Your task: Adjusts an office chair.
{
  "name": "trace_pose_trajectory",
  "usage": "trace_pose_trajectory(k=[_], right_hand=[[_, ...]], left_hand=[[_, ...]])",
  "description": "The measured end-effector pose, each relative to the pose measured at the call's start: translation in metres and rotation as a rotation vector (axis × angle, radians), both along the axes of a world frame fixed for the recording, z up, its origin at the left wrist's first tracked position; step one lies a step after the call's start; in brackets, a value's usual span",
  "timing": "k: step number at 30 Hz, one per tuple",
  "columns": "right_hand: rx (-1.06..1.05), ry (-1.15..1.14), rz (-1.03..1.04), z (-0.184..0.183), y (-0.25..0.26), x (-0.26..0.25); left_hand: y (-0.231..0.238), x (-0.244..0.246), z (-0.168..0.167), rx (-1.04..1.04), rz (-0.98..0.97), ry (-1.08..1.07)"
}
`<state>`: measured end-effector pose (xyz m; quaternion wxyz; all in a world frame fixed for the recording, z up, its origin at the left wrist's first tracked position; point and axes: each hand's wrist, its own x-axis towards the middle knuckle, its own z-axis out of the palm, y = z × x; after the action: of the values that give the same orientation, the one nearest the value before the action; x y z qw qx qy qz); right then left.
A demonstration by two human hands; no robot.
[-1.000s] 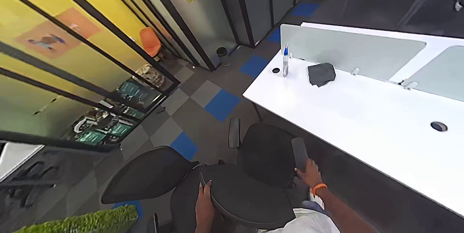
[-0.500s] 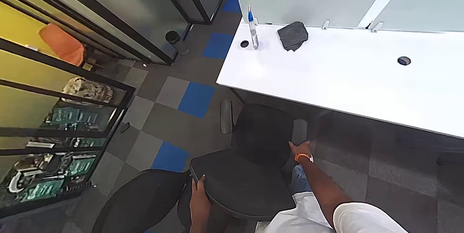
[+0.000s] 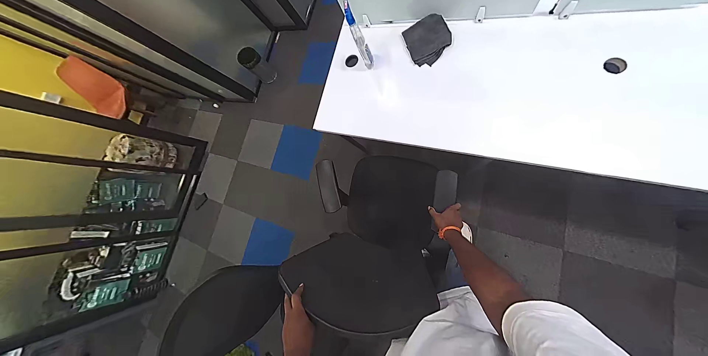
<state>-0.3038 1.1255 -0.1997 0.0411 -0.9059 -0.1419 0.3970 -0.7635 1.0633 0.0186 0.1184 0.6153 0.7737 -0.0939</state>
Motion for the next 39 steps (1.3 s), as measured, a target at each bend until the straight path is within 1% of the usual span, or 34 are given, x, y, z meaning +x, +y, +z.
trace_pose_trajectory(k=[3,5,7,8,10,11,12,13,14,15,16,17,19,21,22,23,25,27,29,32,34,35,37,39], right_hand=[[0.059,0.057,0.047,-0.003,-0.007,0.010],[0.218,0.174,0.091,-0.013,-0.026,0.024],[0.401,0.389,0.126,-0.031,-0.057,0.053],[0.438,0.464,0.179,-0.042,-0.072,0.073],[0.401,0.495,0.344,-0.065,-0.107,0.111],[0.358,0.492,0.411,-0.077,-0.124,0.128],[0.316,0.487,0.460,-0.087,-0.138,0.144],[0.281,0.497,0.487,-0.092,-0.146,0.160],[0.264,0.514,0.488,-0.096,-0.151,0.170],[0.277,0.531,0.450,-0.102,-0.151,0.178],[0.326,0.547,0.356,-0.111,-0.145,0.185],[0.390,0.573,0.230,-0.120,-0.138,0.187],[0.533,0.608,-0.017,-0.136,-0.118,0.182],[0.677,0.636,-0.178,-0.155,-0.090,0.163],[0.726,0.662,-0.227,-0.161,-0.073,0.149],[0.756,0.703,-0.245,-0.162,-0.059,0.133],[0.785,0.776,-0.191,-0.166,-0.035,0.109],[0.801,0.865,-0.096,-0.174,-0.019,0.089],[0.839,0.915,-0.040,-0.185,-0.010,0.081],[0.945,1.003,-0.074,-0.211,-0.008,0.083],[1.005,1.032,-0.149,-0.221,-0.014,0.073],[1.039,1.016,-0.197,-0.223,-0.014,0.070],[1.096,0.913,-0.258,-0.224,-0.016,0.065],[1.094,0.813,-0.293,-0.220,-0.025,0.054]], left_hand=[[-0.002,-0.001,-0.001,-0.005,-0.019,0.022],[-0.003,-0.006,-0.002,-0.016,-0.041,0.036],[0.005,-0.002,0.010,-0.133,-0.048,0.109],[0.014,0.006,0.020,-0.236,-0.045,0.187],[0.036,0.030,0.041,-0.430,-0.033,0.377],[0.047,0.049,0.048,-0.466,-0.038,0.443],[0.057,0.073,0.051,-0.455,-0.080,0.473],[0.068,0.098,0.046,-0.401,-0.155,0.450],[0.079,0.121,0.035,-0.329,-0.258,0.391],[0.090,0.146,0.017,-0.263,-0.347,0.280],[0.100,0.176,-0.009,-0.220,-0.398,0.127],[0.105,0.210,-0.038,-0.220,-0.403,-0.006],[0.105,0.280,-0.105,-0.222,-0.366,-0.222],[0.099,0.345,-0.164,-0.235,-0.342,-0.327],[0.099,0.372,-0.188,-0.216,-0.365,-0.356],[0.097,0.392,-0.209,-0.183,-0.402,-0.377],[0.098,0.426,-0.242,-0.080,-0.427,-0.428],[0.102,0.448,-0.259,-0.011,-0.330,-0.441],[0.105,0.463,-0.268,0.065,-0.247,-0.396],[0.101,0.470,-0.278,0.128,-0.272,-0.392],[0.094,0.467,-0.279,0.134,-0.302,-0.411],[0.095,0.466,-0.279,0.130,-0.312,-0.421],[0.096,0.465,-0.283,0.117,-0.335,-0.442],[0.092,0.459,-0.284,0.107,-0.352,-0.451]])
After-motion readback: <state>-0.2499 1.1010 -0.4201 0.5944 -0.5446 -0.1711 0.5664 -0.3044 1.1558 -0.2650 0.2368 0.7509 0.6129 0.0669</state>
